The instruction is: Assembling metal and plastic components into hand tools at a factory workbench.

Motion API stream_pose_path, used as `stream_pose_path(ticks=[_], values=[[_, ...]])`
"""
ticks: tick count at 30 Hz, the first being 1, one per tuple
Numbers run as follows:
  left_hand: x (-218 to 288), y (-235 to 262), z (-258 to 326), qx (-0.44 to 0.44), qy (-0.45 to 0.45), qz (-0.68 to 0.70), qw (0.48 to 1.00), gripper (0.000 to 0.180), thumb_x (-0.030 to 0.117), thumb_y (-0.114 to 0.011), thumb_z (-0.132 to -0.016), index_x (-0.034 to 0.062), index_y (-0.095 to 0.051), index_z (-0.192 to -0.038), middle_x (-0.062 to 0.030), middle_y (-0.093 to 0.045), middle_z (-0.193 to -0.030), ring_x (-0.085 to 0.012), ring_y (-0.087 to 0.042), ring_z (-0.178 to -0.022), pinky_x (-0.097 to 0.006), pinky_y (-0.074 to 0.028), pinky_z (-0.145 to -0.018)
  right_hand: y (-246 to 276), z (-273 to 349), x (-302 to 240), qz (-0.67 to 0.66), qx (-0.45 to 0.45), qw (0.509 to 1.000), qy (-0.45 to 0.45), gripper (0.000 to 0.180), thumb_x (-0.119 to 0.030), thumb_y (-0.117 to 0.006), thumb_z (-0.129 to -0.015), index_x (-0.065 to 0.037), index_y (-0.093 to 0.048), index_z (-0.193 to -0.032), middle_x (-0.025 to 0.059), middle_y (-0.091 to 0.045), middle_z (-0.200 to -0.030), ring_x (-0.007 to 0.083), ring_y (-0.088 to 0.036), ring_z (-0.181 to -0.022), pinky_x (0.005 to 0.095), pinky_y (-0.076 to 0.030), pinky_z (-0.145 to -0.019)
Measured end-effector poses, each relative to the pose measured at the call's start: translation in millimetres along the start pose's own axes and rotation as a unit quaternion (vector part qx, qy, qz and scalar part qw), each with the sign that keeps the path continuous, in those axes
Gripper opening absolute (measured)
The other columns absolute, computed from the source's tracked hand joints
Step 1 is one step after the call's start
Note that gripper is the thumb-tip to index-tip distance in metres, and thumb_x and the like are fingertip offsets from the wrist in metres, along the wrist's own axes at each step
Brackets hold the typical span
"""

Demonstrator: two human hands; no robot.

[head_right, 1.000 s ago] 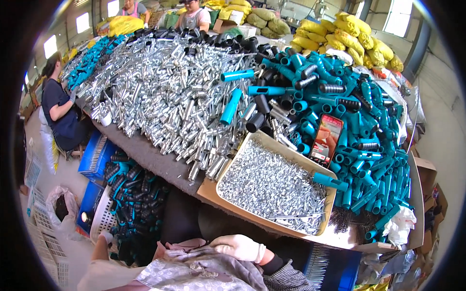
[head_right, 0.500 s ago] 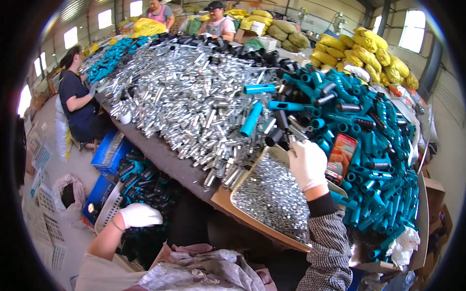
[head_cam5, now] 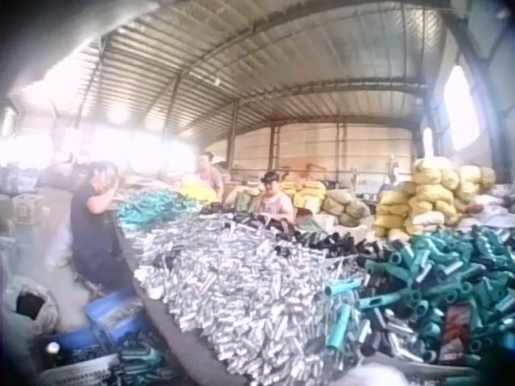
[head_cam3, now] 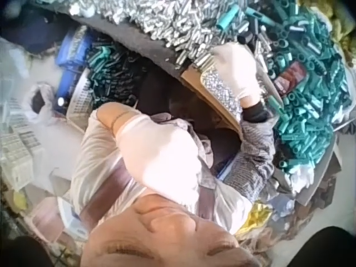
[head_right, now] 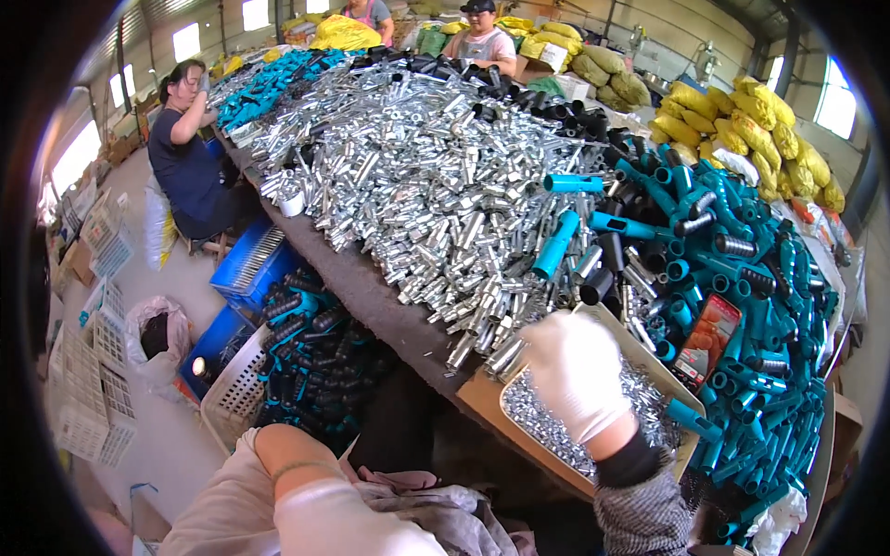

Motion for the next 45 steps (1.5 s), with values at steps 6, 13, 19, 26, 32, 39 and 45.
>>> stream_pose_path(ticks=[6, 13, 19, 26, 32, 39, 45], values=[[-19.7, 103.6, 55.7, 0.149, 0.173, -0.02, 0.973, 0.018, 0.012, -0.061, -0.09, 0.003, -0.072, -0.102, -0.0118, -0.07, -0.089, -0.0227, -0.068, -0.076, -0.036, -0.054, -0.069, -101.3, 8.0, -67.3, 0.122, -0.172, 0.962, 0.175, 0.01, -0.015, -0.061, -0.08, -0.011, -0.07, -0.078, 0.0067, -0.063, -0.082, 0.0249, -0.063, -0.084, 0.0378, -0.049, -0.069], [-114.3, 272.2, 142.4, 0.219, 0.421, -0.452, 0.755, 0.021, 0.012, -0.062, -0.092, -0.0004, -0.071, -0.107, -0.0077, -0.073, -0.09, -0.0134, -0.067, -0.08, -0.028, -0.053, -0.076, -129.1, -5.2, -61.4, 0.169, -0.231, 0.941, 0.178, 0.014, -0.017, -0.063, -0.081, -0.011, -0.075, -0.077, 0.0067, -0.068, -0.079, 0.0243, -0.068, -0.083, 0.0374, -0.05, -0.068], [-199.1, 271.1, 95.4, 0.126, 0.443, -0.467, 0.754, 0.024, 0.026, -0.059, -0.091, 0.0103, -0.073, -0.101, -0.0109, -0.074, -0.095, -0.029, -0.07, -0.088, -0.038, -0.053, -0.08, -105.7, -3.5, -50.5, 0.153, -0.091, 0.962, 0.209, 0.007, -0.015, -0.059, -0.082, -0.009, -0.062, -0.084, 0.0044, -0.063, -0.074, 0.0223, -0.065, -0.071, 0.0351, -0.047, -0.061], [-282.2, 183.2, -21.0, -0.061, 0.331, -0.456, 0.824, 0.025, 0.026, -0.057, -0.088, 0.0153, -0.074, -0.103, -0.0109, -0.071, -0.103, -0.0308, -0.067, -0.1, -0.042, -0.052, -0.09, -91.0, -6.3, -27.5, 0.134, -0.038, 0.989, 0.042, 0.015, -0.021, -0.063, -0.087, -0.008, -0.057, -0.088, 0.0084, -0.063, -0.071, 0.0242, -0.067, -0.067, 0.0378, -0.052, -0.055], [-323.4, 225.5, -49.8, -0.062, 0.436, -0.531, 0.724, 0.028, 0.025, -0.057, -0.085, 0.0144, -0.075, -0.103, -0.0121, -0.072, -0.099, -0.0323, -0.069, -0.095, -0.045, -0.054, -0.085, -34.8, 18.4, -21.1, -0.039, 0.039, 0.992, -0.113, 0.025, -0.025, -0.07, -0.085, -0.009, -0.063, -0.104, 0.0113, -0.067, -0.084, 0.0309, -0.068, -0.076, 0.0412, -0.054, -0.066], [-362.9, 215.6, -51.8, -0.261, 0.41, -0.657, 0.576, 0.021, 0.011, -0.065, -0.082, 0.0085, -0.069, -0.103, -0.0158, -0.067, -0.109, -0.0338, -0.068, -0.101, -0.045, -0.057, -0.082, 8.8, 75.6, -27.0, -0.206, 0.105, 0.944, -0.236, 0.025, -0.016, -0.076, -0.083, -0.005, -0.065, -0.103, 0.0132, -0.07, -0.089, 0.0299, -0.07, -0.076, 0.0354, -0.056, -0.067], [-377.0, 202.3, -41.5, -0.236, 0.349, -0.676, 0.605, 0.045, 0.016, -0.064, -0.086, 0.0036, -0.053, -0.128, -0.0157, -0.068, -0.105, -0.0324, -0.07, -0.094, -0.045, -0.057, -0.078, -26.8, 147.7, -36.5, -0.597, 0.111, 0.683, -0.406, 0.025, -0.004, -0.063, -0.094, 0.005, -0.056, -0.116, 0.01, -0.068, -0.089, 0.0146, -0.068, -0.078, 0.027, -0.055, -0.069]])
Point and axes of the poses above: each hand's wrist, its own z-axis away from the middle knuckle, its own y-axis out of the back of the hand, x = y × z, the point moved 6 cm from there along -z, towards the middle knuckle
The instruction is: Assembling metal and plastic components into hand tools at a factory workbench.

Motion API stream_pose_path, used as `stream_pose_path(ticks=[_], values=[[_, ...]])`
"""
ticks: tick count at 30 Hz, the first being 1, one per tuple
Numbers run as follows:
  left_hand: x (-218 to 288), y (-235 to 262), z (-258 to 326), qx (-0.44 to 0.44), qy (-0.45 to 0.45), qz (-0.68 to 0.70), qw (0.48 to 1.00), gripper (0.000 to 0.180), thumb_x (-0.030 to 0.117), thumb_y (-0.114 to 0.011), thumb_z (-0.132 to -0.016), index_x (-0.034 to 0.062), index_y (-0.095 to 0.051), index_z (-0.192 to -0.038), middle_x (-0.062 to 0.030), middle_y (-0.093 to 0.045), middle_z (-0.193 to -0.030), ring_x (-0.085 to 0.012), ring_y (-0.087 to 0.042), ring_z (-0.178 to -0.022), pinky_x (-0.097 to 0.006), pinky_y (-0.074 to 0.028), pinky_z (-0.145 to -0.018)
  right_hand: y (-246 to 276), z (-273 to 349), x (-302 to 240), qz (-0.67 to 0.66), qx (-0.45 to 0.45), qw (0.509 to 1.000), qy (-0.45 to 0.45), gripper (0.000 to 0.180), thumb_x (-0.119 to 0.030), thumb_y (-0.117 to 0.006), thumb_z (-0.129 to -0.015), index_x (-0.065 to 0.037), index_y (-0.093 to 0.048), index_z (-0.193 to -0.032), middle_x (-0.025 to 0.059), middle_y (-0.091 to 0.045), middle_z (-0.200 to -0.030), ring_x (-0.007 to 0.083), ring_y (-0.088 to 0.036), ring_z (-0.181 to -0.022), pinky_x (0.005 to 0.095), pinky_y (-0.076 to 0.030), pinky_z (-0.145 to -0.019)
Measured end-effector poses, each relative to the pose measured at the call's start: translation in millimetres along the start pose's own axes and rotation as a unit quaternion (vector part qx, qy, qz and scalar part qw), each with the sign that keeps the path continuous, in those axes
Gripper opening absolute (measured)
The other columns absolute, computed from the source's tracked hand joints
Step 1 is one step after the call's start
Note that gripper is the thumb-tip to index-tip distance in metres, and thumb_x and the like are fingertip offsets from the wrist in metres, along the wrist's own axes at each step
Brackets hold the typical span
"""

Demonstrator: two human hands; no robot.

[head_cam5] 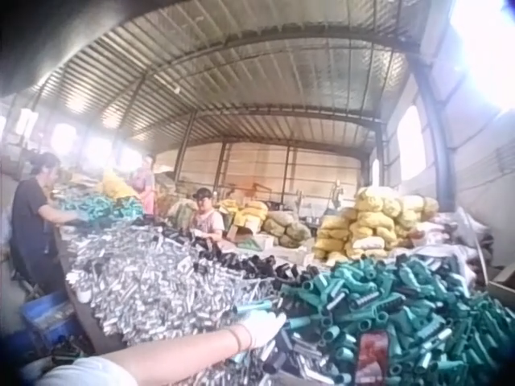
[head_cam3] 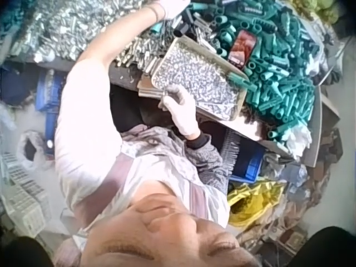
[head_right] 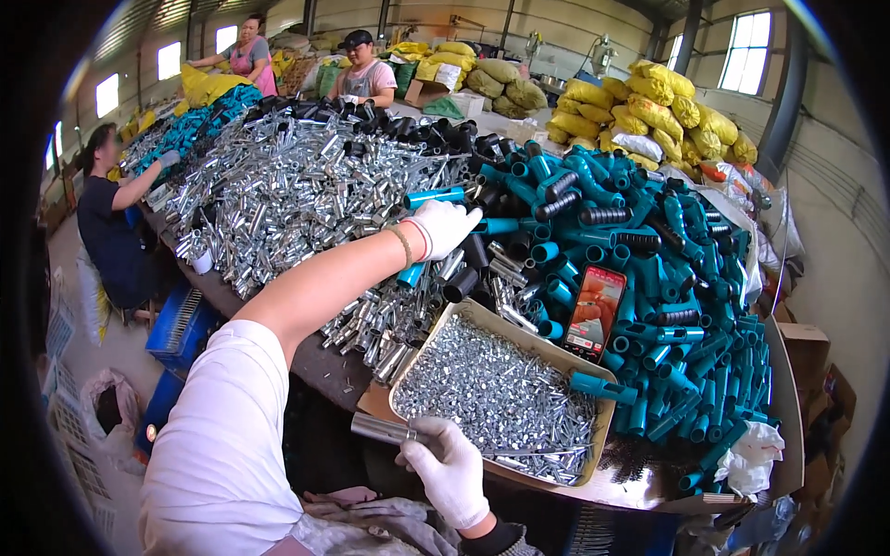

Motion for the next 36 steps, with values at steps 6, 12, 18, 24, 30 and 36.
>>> stream_pose_path(ticks=[6, 12, 18, 24, 30, 36], values=[[-11.1, 17.1, 12.5, 0.143, -0.078, -0.06, 0.985, 0.039, 0.013, -0.052, -0.091, 0.0135, -0.053, -0.13, -0.0096, -0.066, -0.094, -0.03, -0.068, -0.086, -0.041, -0.057, -0.069, -3.2, 12.8, 42.0, -0.258, -0.048, 0.963, -0.068, 0.03, -0.016, -0.058, -0.099, 0.004, -0.051, -0.12, 0.0211, -0.066, -0.107, 0.0234, -0.071, -0.083, 0.0351, -0.061, -0.073], [-34.6, 83.2, 77.4, 0.339, 0.062, 0.466, 0.815, 0.026, 0.022, -0.061, -0.094, 0.0032, -0.066, -0.111, -0.0123, -0.072, -0.091, -0.022, -0.069, -0.081, -0.035, -0.054, -0.069, 22.7, 18.8, 50.1, -0.348, 0.007, 0.938, -0.011, 0.028, -0.01, -0.058, -0.098, 0.001, -0.049, -0.123, 0.0222, -0.065, -0.114, 0.0259, -0.071, -0.092, 0.0373, -0.061, -0.079], [74.1, 56.0, 264.8, 0.101, 0.14, 0.785, 0.595, 0.028, 0.021, -0.067, -0.097, -0.0018, -0.061, -0.112, -0.0118, -0.072, -0.098, -0.0152, -0.07, -0.08, -0.023, -0.053, -0.058, 20.0, 20.8, 54.9, -0.285, 0.078, 0.955, 0.02, 0.028, -0.007, -0.058, -0.098, 0.002, -0.048, -0.123, 0.0176, -0.066, -0.108, 0.0244, -0.07, -0.09, 0.0377, -0.059, -0.081], [97.0, 11.4, 328.8, 0.202, 0.189, 0.833, 0.48, 0.035, 0.025, -0.064, -0.098, -0.0053, -0.063, -0.114, -0.0121, -0.07, -0.108, -0.0186, -0.064, -0.103, -0.035, -0.048, -0.097, -2.8, 16.4, 74.6, -0.198, 0.039, 0.979, -0.031, 0.03, -0.007, -0.055, -0.099, 0.005, -0.048, -0.126, 0.0177, -0.065, -0.108, 0.0243, -0.07, -0.092, 0.0371, -0.059, -0.081], [128.0, -11.0, 341.2, 0.198, 0.19, 0.933, 0.232, 0.033, 0.023, -0.059, -0.101, -0.0012, -0.058, -0.123, -0.0189, -0.06, -0.132, -0.0255, -0.061, -0.116, -0.039, -0.045, -0.105, -50.6, 7.1, 85.0, -0.372, -0.123, 0.913, -0.114, 0.042, -0.025, -0.059, -0.101, 0.004, -0.047, -0.13, 0.0164, -0.064, -0.11, 0.0216, -0.068, -0.084, 0.036, -0.059, -0.082], [86.0, 27.5, 356.4, 0.167, 0.221, 0.727, 0.628, 0.047, 0.006, -0.072, -0.09, -0.0037, -0.053, -0.132, -0.0071, -0.071, -0.104, -0.0113, -0.066, -0.087, -0.027, -0.054, -0.082, -59.7, -23.8, 49.2, -0.016, -0.25, 0.949, -0.193, 0.033, -0.031, -0.053, -0.104, 0.0, -0.061, -0.114, 0.0118, -0.071, -0.092, 0.0166, -0.068, -0.07, 0.0308, -0.055, -0.065]])
Point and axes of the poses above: each hand's wrist, its own z-axis away from the middle knuckle, its own y-axis out of the back of the hand, x = y × z, the point moved 6 cm from there along -z, towards the middle knuckle
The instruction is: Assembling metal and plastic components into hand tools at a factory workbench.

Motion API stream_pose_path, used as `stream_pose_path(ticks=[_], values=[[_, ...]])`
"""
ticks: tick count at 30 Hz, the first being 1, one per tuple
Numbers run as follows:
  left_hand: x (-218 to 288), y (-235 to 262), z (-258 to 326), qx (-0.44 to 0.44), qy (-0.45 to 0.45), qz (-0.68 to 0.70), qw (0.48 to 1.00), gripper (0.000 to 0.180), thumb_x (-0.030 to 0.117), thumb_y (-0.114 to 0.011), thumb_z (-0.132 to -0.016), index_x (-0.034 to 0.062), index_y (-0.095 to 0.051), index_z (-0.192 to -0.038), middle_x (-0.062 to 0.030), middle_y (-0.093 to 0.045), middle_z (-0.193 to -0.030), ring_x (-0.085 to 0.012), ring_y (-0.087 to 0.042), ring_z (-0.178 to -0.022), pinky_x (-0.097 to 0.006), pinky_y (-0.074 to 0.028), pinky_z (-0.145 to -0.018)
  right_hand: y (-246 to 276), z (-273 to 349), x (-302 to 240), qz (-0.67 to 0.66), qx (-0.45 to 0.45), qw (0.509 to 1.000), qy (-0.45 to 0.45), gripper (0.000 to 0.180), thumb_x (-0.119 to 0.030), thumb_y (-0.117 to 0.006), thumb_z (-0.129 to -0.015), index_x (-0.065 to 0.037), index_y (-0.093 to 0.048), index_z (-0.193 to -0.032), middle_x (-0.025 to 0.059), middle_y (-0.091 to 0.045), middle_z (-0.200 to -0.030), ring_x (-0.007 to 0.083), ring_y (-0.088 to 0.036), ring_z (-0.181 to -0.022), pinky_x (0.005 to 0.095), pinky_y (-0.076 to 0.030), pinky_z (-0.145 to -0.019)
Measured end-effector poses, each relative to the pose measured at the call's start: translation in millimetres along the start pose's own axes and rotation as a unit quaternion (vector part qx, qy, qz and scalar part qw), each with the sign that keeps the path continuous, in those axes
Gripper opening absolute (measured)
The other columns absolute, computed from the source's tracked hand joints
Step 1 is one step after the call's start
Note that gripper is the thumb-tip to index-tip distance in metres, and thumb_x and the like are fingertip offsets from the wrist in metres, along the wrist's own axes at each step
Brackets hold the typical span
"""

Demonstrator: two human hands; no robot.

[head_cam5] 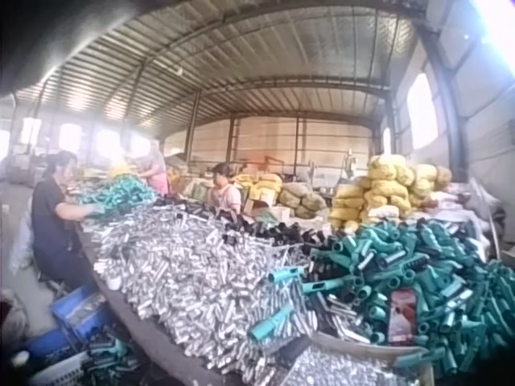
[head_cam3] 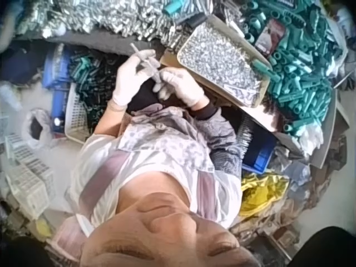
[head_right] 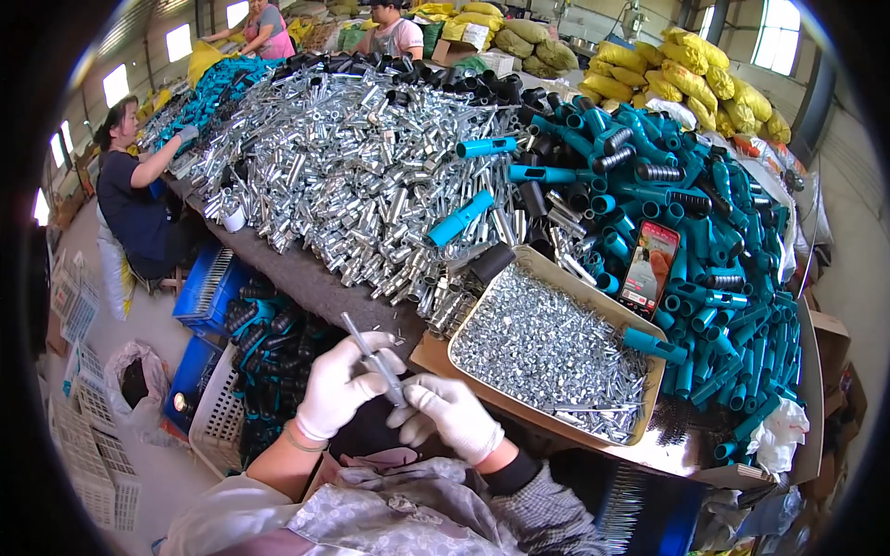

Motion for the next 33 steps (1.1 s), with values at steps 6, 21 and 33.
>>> stream_pose_path(ticks=[6, 21, 33], values=[[38.0, 24.3, 1.7, 0.056, -0.054, -0.141, 0.987, 0.066, 0.007, -0.075, -0.086, -0.0006, -0.043, -0.144, -0.0099, -0.067, -0.099, -0.0114, -0.061, -0.08, -0.027, -0.052, -0.076, 22.8, -40.1, -175.4, 0.739, 0.289, 0.487, 0.365, 0.034, -0.015, -0.073, -0.077, -0.013, -0.065, -0.111, 0.0115, -0.065, -0.094, 0.0333, -0.062, -0.088, 0.0455, -0.051, -0.076], [7.2, 24.7, 12.5, 0.133, -0.041, -0.034, 0.99, 0.057, -0.001, -0.067, -0.088, -0.0026, -0.046, -0.141, -0.0108, -0.067, -0.102, -0.0126, -0.062, -0.084, -0.027, -0.053, -0.079, 138.7, -14.4, -229.0, 0.529, 0.44, 0.594, 0.416, 0.027, -0.011, -0.069, -0.084, -0.001, -0.071, -0.109, 0.0171, -0.073, -0.097, 0.0239, -0.072, -0.084, 0.0318, -0.054, -0.077], [-92.7, 44.5, -30.0, 0.274, -0.034, 0.142, 0.951, 0.043, 0.011, -0.057, -0.1, 0.001, -0.048, -0.14, -0.008, -0.066, -0.109, -0.0092, -0.061, -0.08, -0.021, -0.051, -0.062, 20.3, 42.4, 19.7, 0.022, 0.225, 0.965, 0.136, 0.034, -0.002, -0.057, -0.092, 0.009, -0.06, -0.125, 0.0144, -0.07, -0.103, 0.0149, -0.067, -0.078, 0.026, -0.056, -0.068]])
Point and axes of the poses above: each hand's wrist, its own z-axis away from the middle knuckle, its own y-axis out of the back of the hand, x = y × z, the point moved 6 cm from there along -z, towards the middle knuckle
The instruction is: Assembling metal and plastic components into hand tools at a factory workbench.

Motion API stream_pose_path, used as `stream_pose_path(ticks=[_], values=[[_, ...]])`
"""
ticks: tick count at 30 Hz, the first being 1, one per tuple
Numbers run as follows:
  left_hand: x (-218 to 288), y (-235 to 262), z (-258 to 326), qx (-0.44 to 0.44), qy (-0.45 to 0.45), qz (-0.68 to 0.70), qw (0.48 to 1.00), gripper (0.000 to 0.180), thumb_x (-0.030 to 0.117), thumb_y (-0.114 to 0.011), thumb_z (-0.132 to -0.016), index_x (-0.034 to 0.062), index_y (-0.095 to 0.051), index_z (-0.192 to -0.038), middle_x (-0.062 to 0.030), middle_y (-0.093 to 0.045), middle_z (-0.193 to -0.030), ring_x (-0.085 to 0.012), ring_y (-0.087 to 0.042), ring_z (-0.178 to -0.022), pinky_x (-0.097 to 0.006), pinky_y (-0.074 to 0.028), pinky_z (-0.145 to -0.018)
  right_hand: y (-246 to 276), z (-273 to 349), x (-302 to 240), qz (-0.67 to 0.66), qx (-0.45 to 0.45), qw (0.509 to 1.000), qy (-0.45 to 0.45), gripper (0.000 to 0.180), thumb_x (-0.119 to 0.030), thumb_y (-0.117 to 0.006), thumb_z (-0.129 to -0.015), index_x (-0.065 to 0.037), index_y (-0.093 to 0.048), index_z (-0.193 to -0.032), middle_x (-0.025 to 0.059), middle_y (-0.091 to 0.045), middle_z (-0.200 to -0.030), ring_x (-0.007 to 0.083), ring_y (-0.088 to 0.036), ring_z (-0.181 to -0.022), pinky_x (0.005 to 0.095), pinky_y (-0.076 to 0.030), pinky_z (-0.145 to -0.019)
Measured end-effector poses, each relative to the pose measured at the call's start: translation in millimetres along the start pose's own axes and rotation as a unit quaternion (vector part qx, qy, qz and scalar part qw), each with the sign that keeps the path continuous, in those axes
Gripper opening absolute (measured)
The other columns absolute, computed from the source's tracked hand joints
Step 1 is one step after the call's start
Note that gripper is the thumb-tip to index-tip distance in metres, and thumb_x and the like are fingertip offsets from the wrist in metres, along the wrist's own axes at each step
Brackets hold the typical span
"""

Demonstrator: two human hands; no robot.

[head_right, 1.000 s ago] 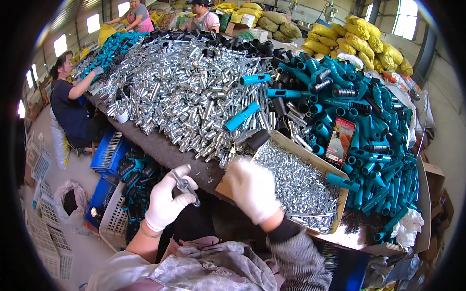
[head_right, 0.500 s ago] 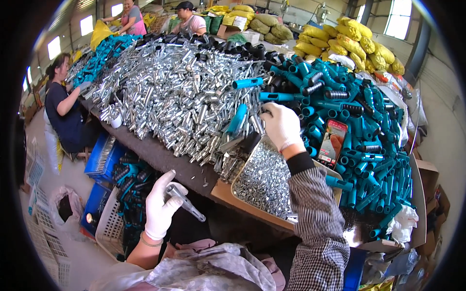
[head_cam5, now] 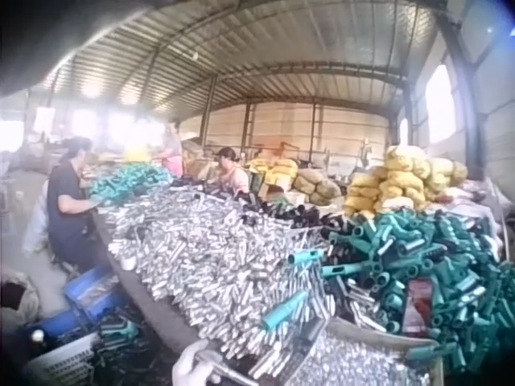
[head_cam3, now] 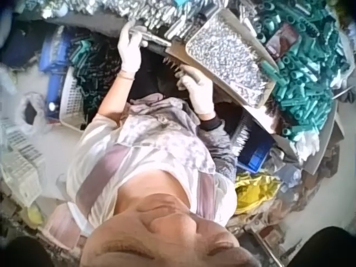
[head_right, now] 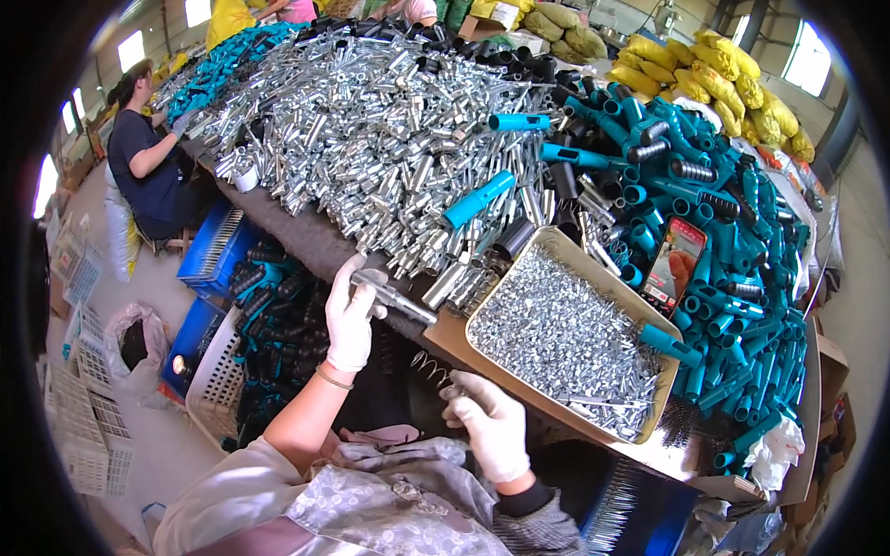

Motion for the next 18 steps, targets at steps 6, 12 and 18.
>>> stream_pose_path(ticks=[6, 12, 18], values=[[5.1, -3.8, 1.4, 0.009, 0.026, 0.045, 0.999, 0.04, 0.01, -0.055, -0.1, 0.0021, -0.049, -0.138, -0.0076, -0.065, -0.108, -0.0103, -0.061, -0.081, -0.021, -0.05, -0.061, -18.9, -24.9, 98.0, -0.162, -0.003, 0.984, -0.073, 0.034, -0.012, -0.056, -0.1, 0.005, -0.057, -0.13, 0.0126, -0.068, -0.108, 0.0152, -0.066, -0.085, 0.03, -0.058, -0.078], [26.1, 7.6, 42.0, -0.031, 0.079, 0.004, 0.996, 0.043, 0.008, -0.054, -0.1, -0.0005, -0.046, -0.141, -0.0101, -0.065, -0.106, -0.0102, -0.061, -0.076, -0.022, -0.05, -0.06, 9.4, -7.7, 89.1, -0.115, -0.016, 0.992, -0.054, 0.038, -0.015, -0.058, -0.1, 0.005, -0.056, -0.133, 0.0136, -0.067, -0.107, 0.0158, -0.066, -0.084, 0.0313, -0.058, -0.078], [26.1, -20.8, 88.3, -0.111, 0.161, -0.064, 0.979, 0.039, 0.006, -0.06, -0.096, -0.0055, -0.053, -0.133, -0.0126, -0.069, -0.103, -0.0121, -0.065, -0.077, -0.023, -0.054, -0.061, 3.7, 11.9, 56.8, -0.049, -0.027, 0.997, -0.056, 0.035, -0.013, -0.053, -0.101, 0.006, -0.057, -0.13, 0.0125, -0.069, -0.098, 0.0162, -0.066, -0.079, 0.0291, -0.057, -0.074]])
Point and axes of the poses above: each hand's wrist, its own z-axis away from the middle knuckle, its own y-axis out of the back of the hand, x = y × z, the point moved 6 cm from there along -z, towards the middle knuckle
